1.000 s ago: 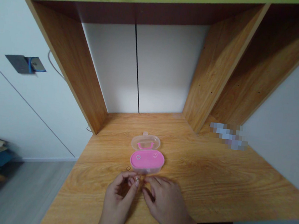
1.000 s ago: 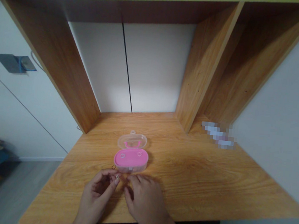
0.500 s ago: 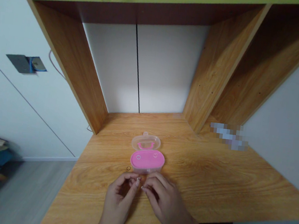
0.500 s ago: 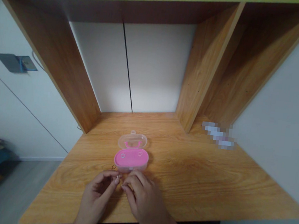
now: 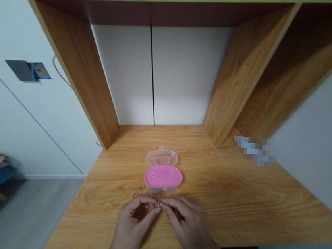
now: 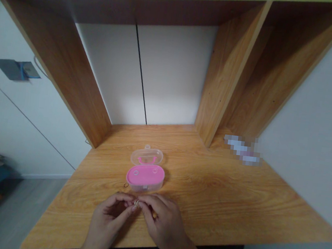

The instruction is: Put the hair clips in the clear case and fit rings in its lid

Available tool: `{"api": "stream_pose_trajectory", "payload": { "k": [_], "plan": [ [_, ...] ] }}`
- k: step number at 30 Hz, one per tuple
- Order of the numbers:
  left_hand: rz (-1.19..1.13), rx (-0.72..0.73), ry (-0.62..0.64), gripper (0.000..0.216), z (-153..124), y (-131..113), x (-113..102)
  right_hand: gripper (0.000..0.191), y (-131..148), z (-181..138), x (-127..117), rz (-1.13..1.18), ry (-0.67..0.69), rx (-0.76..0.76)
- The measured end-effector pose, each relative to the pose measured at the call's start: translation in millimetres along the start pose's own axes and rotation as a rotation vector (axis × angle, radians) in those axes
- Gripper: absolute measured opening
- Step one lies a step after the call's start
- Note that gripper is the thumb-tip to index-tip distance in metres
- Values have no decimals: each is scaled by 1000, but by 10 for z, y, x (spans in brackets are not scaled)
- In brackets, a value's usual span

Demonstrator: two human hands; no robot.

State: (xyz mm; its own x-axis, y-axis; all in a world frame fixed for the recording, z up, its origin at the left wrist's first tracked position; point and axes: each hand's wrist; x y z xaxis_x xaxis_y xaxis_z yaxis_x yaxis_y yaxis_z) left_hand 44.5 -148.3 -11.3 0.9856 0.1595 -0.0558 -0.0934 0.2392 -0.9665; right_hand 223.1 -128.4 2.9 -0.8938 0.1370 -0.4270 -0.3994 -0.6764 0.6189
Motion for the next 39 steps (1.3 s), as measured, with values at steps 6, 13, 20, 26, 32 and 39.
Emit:
{"api": "stream_pose_trajectory", "payload": {
  "k": [6,13,20,26,32,39],
  "plan": [
    [11,-8,20,12,-17,-32,-2,12,15,1,-12,6,0,78],
    [50,-2,34,13,-16,-39,-20,15,38,16,-25,10,30,-64],
    [15,-18,-30,15,-26,9,-39,29,69,10,-44,-2,108,-75],
    [31,14,-44,16,-8,-46,-38,20,55,9,-31,-19,118,-76],
    [19,14,-23,15,-16,1,-35,12,12,6,-14,0,107,-90],
    [35,26,-33,13,-8,-24,-35,13,-24,-20,10,-39,51,-61]
  ]
}}
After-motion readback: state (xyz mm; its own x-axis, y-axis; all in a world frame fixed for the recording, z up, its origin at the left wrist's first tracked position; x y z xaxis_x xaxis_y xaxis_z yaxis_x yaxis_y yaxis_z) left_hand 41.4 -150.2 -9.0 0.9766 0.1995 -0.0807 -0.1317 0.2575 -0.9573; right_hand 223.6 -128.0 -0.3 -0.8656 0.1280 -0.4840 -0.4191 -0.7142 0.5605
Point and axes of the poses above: each hand's wrist, its own z-axis towards the middle knuckle, its own x-axis out of the palm, y = z × x, and after that the axes turned 4 degrees about -y, right-handed
